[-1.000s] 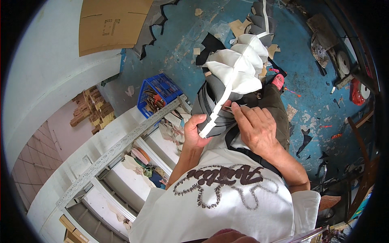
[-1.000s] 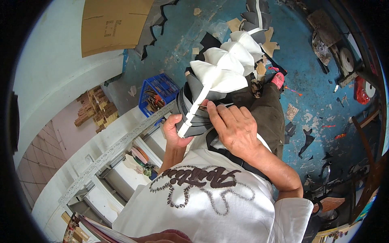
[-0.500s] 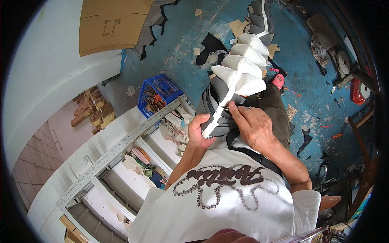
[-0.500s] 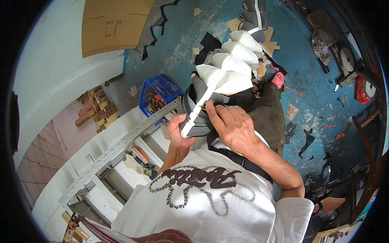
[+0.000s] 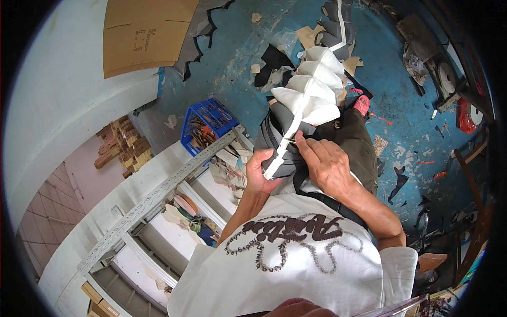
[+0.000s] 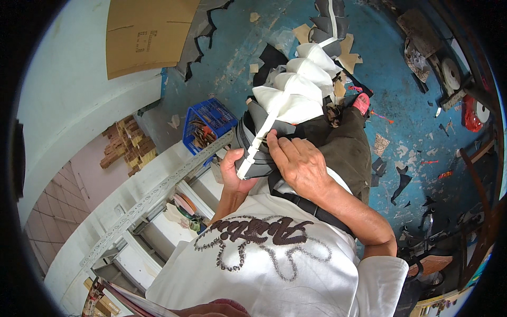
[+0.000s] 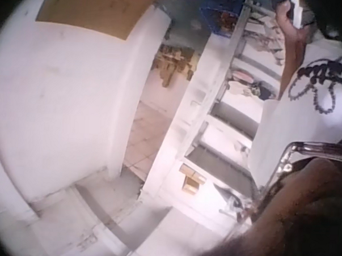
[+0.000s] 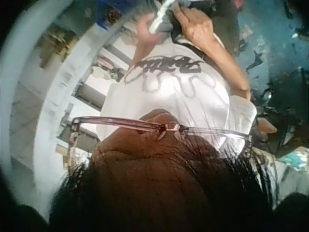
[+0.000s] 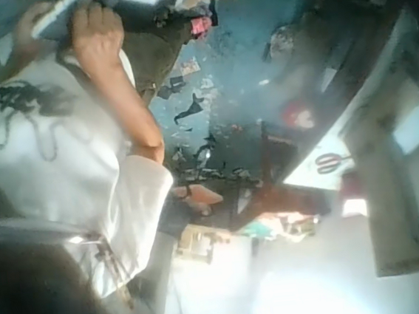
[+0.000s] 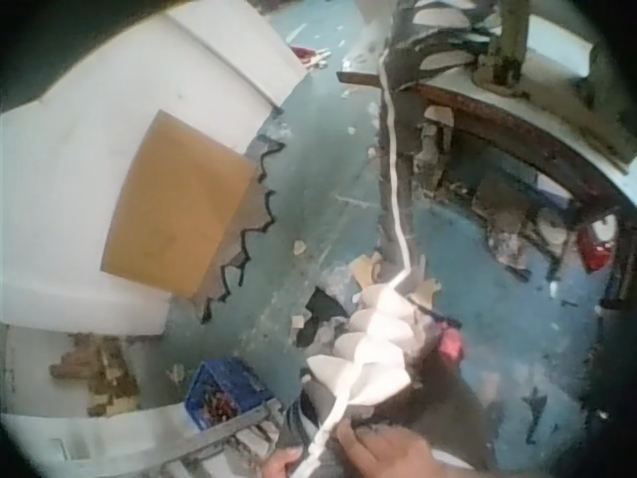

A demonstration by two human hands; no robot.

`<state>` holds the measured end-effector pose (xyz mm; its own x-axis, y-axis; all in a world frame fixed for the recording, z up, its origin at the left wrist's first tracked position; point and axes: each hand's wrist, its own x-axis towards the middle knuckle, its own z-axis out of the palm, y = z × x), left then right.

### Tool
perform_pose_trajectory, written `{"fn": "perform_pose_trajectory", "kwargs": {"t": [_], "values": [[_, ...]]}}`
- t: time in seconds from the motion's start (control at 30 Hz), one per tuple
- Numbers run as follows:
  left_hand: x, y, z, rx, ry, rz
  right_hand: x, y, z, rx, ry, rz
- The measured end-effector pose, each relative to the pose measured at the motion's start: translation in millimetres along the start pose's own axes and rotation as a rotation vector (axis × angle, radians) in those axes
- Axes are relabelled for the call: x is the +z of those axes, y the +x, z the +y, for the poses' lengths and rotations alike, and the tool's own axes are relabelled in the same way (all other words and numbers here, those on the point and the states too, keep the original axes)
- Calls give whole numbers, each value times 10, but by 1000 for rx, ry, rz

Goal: The recorder is inspecting and organizing various components of athletic shoes in a workshop environment.

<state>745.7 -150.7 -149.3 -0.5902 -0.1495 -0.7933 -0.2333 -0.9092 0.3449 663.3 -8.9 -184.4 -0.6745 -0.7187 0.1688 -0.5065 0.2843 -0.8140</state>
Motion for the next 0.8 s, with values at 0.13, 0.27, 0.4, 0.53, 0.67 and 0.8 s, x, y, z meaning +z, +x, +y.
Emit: {"fn": "perform_pose_trajectory", "kwargs": {"t": [0.13, 0.27, 0.4, 0.53, 0.67, 0.8], "values": [[41, -13, 13, 43, 65, 49, -5, -10, 28, -39, -4, 123], [73, -13, -32, 12, 146, 79, -23, -1, 24, -65, -48, 71], [63, 13, -75, 30, 116, 58, -35, 12, -2, -61, -69, 62], [35, 34, -70, -1, 149, 117, -102, 27, -28, 6, -66, -37], [28, 19, -51, 54, 370, 193, -237, 101, -32, -50, -184, -132], [30, 7, 23, 108, 656, 208, -320, 252, 66, -200, -266, -257]]}}
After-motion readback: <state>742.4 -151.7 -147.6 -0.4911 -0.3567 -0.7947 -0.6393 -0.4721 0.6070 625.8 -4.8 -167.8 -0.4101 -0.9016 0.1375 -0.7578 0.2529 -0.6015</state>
